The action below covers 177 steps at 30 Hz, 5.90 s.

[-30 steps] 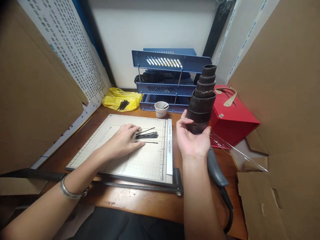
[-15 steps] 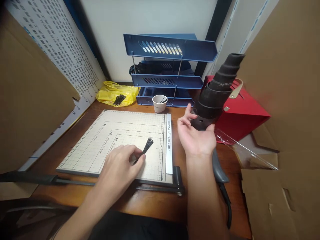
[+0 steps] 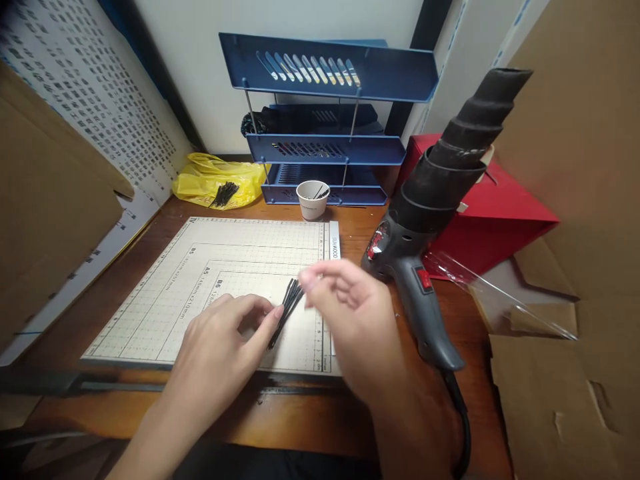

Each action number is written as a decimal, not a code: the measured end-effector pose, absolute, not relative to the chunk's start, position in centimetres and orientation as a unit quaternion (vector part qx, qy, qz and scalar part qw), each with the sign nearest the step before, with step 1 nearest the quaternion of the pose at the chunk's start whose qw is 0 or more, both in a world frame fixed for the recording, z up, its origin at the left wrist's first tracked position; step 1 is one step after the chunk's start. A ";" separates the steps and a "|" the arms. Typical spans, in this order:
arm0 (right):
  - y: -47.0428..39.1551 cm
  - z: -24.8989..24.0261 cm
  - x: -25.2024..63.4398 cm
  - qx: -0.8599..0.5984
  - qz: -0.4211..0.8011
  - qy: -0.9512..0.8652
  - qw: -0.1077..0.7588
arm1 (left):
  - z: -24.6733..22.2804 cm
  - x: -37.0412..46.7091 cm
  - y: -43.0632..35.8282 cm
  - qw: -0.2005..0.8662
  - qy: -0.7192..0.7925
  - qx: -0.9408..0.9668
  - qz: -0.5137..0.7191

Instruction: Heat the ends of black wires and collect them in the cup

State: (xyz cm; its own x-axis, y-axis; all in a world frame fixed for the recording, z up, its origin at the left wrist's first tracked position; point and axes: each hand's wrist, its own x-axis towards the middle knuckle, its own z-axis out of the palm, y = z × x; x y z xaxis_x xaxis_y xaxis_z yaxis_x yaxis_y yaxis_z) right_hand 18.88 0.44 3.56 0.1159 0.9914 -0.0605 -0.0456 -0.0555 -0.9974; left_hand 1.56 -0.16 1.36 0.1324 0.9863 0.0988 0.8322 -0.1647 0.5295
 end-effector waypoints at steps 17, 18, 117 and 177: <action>-0.4 2.5 17.6 -0.751 0.138 -0.642 0.071 | 0.9 1.5 0.8 0.206 0.619 0.730 0.202; -0.5 2.4 17.6 -0.751 0.136 -0.642 0.069 | 0.9 1.5 0.8 0.205 0.620 0.729 0.204; 1.1 4.2 16.3 -0.675 0.200 -0.688 0.176 | 1.3 1.7 -0.3 0.241 0.560 0.743 0.278; -3.1 3.1 16.9 -0.447 0.494 -0.650 0.366 | 2.3 0.7 -2.0 0.606 0.442 0.512 0.418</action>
